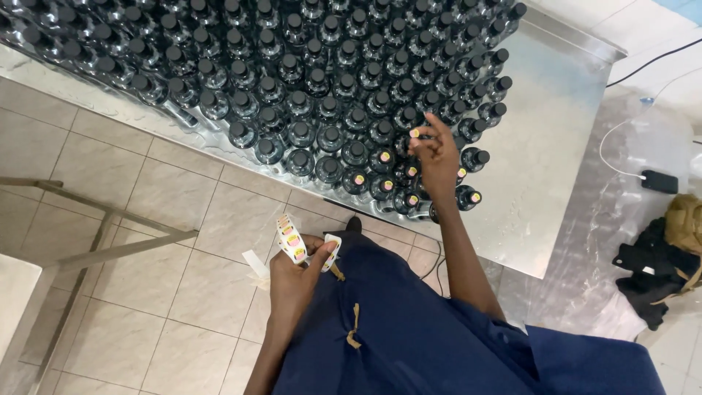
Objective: Applying small circular labels to the caps of black plastic bottles arranged on a table.
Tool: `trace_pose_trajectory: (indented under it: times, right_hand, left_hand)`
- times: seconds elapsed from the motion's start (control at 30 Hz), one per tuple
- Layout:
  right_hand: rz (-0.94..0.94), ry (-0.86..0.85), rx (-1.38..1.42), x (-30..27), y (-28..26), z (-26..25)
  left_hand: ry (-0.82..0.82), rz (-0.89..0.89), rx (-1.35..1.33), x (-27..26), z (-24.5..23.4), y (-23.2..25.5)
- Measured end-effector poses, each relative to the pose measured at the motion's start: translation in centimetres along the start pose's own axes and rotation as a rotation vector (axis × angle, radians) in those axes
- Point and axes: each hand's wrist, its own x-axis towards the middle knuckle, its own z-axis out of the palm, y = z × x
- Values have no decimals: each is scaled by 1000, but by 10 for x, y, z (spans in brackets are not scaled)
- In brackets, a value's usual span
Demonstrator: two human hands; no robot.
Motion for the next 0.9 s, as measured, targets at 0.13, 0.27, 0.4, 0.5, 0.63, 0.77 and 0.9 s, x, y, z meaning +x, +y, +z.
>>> trace_pose_trajectory:
  times: [0.13, 0.27, 0.4, 0.5, 0.63, 0.77, 0.9]
  right_hand:
    - [83, -36, -80, 13, -7, -27]
    - [104, -94, -218, 18, 2, -26]
    - [104, -77, -276, 19, 6, -20]
    - [-82, -43, -408, 15, 23, -19]
    - [-345, 18, -699, 7, 46, -14]
    - [-547, 53, -908, 2, 45, -10]
    - [-563, 88, -1042, 2, 60, -11]
  left_hand:
    - [-5, 8, 20, 5, 9, 3]
    - [-25, 6, 9, 8, 18, 10]
    - [-9, 4, 9, 12, 23, 13]
    - [-7, -18, 1, 14, 24, 19]
    - [1, 6, 23, 16, 30, 15]
    - [6, 0, 23, 17, 34, 20]
    - [6, 6, 24, 20, 37, 23]
